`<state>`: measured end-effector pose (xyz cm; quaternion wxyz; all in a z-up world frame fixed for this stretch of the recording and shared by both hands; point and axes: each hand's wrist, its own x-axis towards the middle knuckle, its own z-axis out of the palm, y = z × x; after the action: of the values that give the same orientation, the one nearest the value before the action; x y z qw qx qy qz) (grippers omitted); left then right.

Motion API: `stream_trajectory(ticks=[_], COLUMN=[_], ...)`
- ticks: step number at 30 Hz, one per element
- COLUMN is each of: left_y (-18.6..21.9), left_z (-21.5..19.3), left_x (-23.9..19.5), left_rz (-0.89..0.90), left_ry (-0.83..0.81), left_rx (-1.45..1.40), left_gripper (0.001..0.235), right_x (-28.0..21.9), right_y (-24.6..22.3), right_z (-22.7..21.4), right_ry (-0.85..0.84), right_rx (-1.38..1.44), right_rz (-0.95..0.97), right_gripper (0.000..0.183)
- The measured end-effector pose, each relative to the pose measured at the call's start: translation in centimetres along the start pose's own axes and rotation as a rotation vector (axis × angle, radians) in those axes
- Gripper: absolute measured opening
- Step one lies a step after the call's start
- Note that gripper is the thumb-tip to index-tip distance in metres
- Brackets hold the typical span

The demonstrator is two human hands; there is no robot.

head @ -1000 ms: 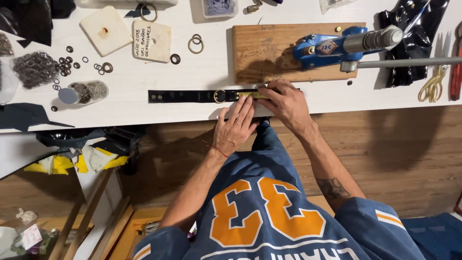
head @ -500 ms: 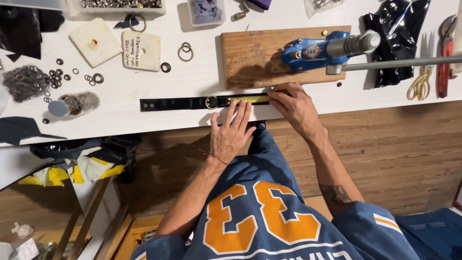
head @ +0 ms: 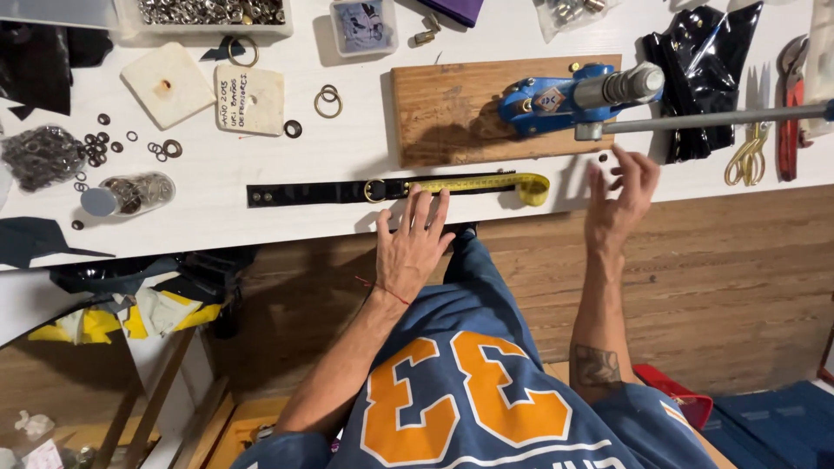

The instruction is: The person works at a cluttered workbench setting grommets onto a black leather strap using a blue hand press, positioning the strap and hardware under the press and pulling the lever. They then lay the strap flat, measure it with a yellow tape measure, and mark it with a pen.

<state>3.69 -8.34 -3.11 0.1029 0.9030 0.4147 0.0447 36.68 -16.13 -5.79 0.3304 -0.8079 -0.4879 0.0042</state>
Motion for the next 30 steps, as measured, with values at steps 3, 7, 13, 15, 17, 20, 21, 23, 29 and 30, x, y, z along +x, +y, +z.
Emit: stream_trajectory(ticks=[3,7,13,15,17,20,21,23,29,30], left_y=[0.1,-0.1,0.0,0.1,0.1,0.0,-0.1,-0.3,-0.6,-0.8], left_z=[0.1,-0.1,-0.5,-0.5,-0.4,-0.5,-0.6,-0.5,-0.2,-0.1], left_x=[-0.4,-0.2,-0.3,-0.5,-0.5,-0.6,-0.4,-0.4,-0.8,-0.8], left_rz=[0.0,0.014,0.015,0.026,0.021,-0.001,-0.011,-0.006,0.017,0.019], left_ry=[-0.018,-0.021,-0.02,-0.039,-0.035,-0.026,-0.018,-0.007,0.033,0.022], left_rx=[-0.018,0.012,0.036,0.02,0.009,-0.014,-0.028,-0.028,-0.067,-0.089], left_gripper=[0.075,0.078,0.081,0.083,0.083,0.083,0.083,0.083,0.069,0.061], right_x=[1.0,1.6,2.4,2.3,1.0,-0.8,-1.1,-1.1,-1.2,-1.3], right_y=[0.1,-0.2,-1.3,-2.0,-0.3,-5.4,-8.4,-13.1,-16.8,-16.5], right_z=[-1.1,-1.7,-2.4,-2.6,-1.8,-1.1,-0.8,0.7,5.5,6.4], right_ry=[-0.097,-0.09,-0.1,-0.081,-0.067,-0.094,-0.128,-0.238,-0.402,-0.45], right_rx=[-0.001,-0.017,0.029,0.004,-0.005,0.119,0.248,0.278,0.255,0.233], right_rz=[0.097,0.058,0.083,0.04,0.042,0.036,0.03,-0.016,-0.269,-0.267], right_gripper=[0.036,0.025,0.013,0.012,0.01,0.016,0.023,0.027,0.026,0.025])
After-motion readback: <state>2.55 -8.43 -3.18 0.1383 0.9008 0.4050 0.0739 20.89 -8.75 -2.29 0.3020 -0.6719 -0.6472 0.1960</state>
